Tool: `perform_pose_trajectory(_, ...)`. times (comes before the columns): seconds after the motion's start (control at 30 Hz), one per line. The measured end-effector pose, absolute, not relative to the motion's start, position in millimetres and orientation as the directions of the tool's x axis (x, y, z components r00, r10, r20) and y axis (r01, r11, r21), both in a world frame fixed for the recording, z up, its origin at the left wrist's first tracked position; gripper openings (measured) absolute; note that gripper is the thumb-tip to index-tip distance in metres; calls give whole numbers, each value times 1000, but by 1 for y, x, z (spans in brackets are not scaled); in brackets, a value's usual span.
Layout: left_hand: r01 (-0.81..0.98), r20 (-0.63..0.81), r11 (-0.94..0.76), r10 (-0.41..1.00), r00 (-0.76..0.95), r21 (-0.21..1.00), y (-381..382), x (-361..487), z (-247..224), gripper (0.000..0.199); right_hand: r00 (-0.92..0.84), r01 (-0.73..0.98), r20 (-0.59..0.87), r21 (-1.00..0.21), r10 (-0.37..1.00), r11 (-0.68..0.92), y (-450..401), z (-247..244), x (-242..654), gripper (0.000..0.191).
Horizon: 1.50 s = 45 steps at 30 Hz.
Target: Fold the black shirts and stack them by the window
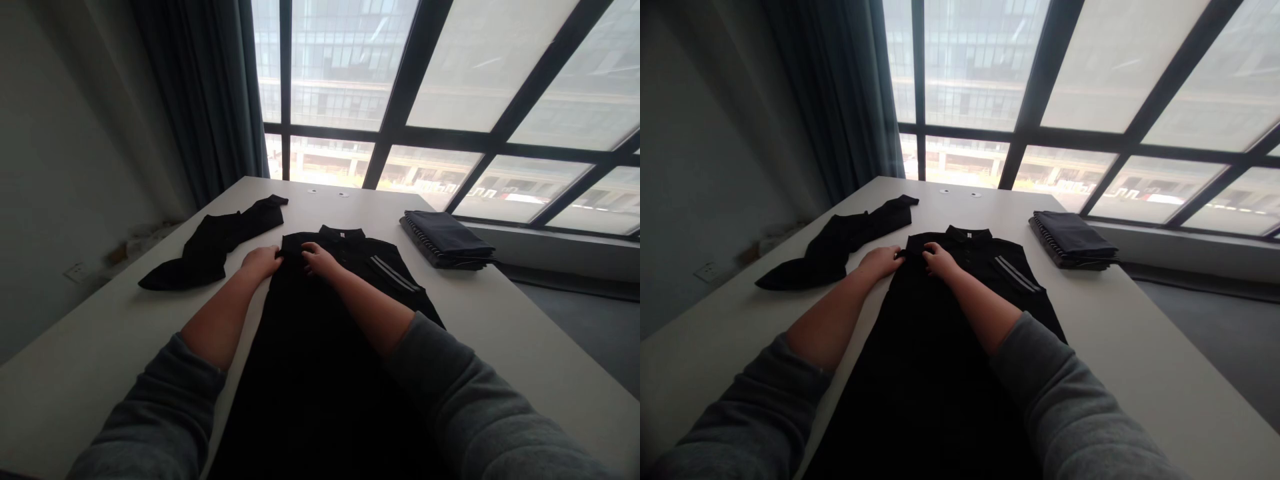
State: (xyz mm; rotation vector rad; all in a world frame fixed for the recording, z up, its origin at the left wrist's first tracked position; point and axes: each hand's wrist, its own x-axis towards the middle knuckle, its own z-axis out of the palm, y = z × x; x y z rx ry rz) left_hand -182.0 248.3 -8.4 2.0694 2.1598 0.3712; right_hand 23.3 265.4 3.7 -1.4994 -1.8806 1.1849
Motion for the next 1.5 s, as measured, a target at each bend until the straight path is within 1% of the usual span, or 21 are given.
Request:
perform_pose_trajectory(0.03, 965, 83, 16, 996, -39, 263, 248, -181, -8, 34, -310, 495, -214, -868, 926, -36, 276, 5, 22, 53)
perform_pose_trajectory(0.07, 965, 88, -5, 996, -19, 264, 248, -181, -8, 34, -321, 461, -242, -884, 915, -72, 285, 6, 21, 54)
perform_pose_trajectory(0.13, 962, 89, -48, 996, 25, 268, 247, -181, -9, 31, -328, 448, -239, -891, 914, -72, 300, 6, 16, 52)
perform_pose_trajectory(0.2, 957, 72, -79, 996, 61, 278, 246, -183, -12, 29, -295, 454, -223, -888, 929, -69, 309, 6, 12, 46)
perform_pose_trajectory(0.33, 952, 26, -84, 996, 80, 295, 246, -186, -19, 37, -204, 510, -104, -860, 973, 14, 313, 4, 18, 37)
perform_pose_trajectory(0.43, 953, -3, -89, 996, 94, 290, 248, -188, -22, 34, -151, 582, 17, -806, 988, 103, 302, -1, 34, 35)
perform_pose_trajectory(0.47, 953, -11, -95, 995, 102, 286, 248, -188, -22, 32, -143, 633, 56, -763, 988, 135, 298, -3, 39, 35)
perform_pose_trajectory(0.53, 955, -31, -105, 993, 118, 278, 249, -188, -21, 30, -163, 753, 110, -628, 981, 195, 288, -9, 48, 37)
perform_pose_trajectory(0.63, 961, -74, -101, 990, 124, 256, 248, -188, -17, 26, -233, 878, 105, -404, 967, 255, 278, -16, 54, 42)
perform_pose_trajectory(0.7, 969, -104, -89, 988, 115, 229, 246, -186, -13, 23, -260, 916, 84, -295, 962, 273, 273, -17, 55, 44)
perform_pose_trajectory(0.8, 981, -137, -68, 986, 94, 179, 244, -183, -8, 22, -258, 947, 90, -176, 962, 270, 269, -14, 55, 46)
perform_pose_trajectory(0.87, 988, -158, -49, 985, 73, 148, 242, -180, -6, 24, -278, 951, 126, -102, 952, 291, 267, -10, 53, 48)
perform_pose_trajectory(0.97, 993, -187, -31, 981, 52, 113, 239, -178, -3, 29, -366, 926, 211, -14, 906, 378, 270, -5, 41, 47)
perform_pose_trajectory(1.0, 994, -189, -30, 981, 49, 103, 238, -178, -2, 33, -403, 909, 232, -9, 886, 416, 274, -5, 34, 48)
perform_pose_trajectory(1.07, 996, -182, -33, 982, 48, 86, 235, -178, 0, 39, -468, 872, 226, -41, 855, 488, 285, -6, 20, 52)
perform_pose_trajectory(1.1, 996, -176, -37, 983, 50, 78, 233, -179, 0, 40, -497, 853, 184, -73, 848, 516, 292, -8, 13, 55)
perform_pose_trajectory(1.17, 997, -175, -51, 983, 61, 65, 230, -180, 0, 37, -542, 828, 47, -139, 839, 543, 307, -13, 1, 63)
perform_pose_trajectory(1.23, 996, -175, -63, 982, 72, 56, 228, -181, -2, 31, -554, 826, -79, -179, 829, 535, 322, -20, -5, 69)
perform_pose_trajectory(1.27, 996, -172, -66, 982, 74, 53, 226, -181, -3, 30, -553, 828, -116, -186, 825, 529, 327, -24, -6, 71)
perform_pose_trajectory(1.33, 997, -159, -64, 985, 71, 47, 225, -184, -4, 29, -536, 840, -139, -184, 833, 510, 336, -33, -6, 75)
perform_pose_trajectory(1.5, 998, -156, -60, 986, 63, 28, 221, -186, 3, 23, -517, 852, -135, -172, 845, 494, 343, -45, -3, 79)
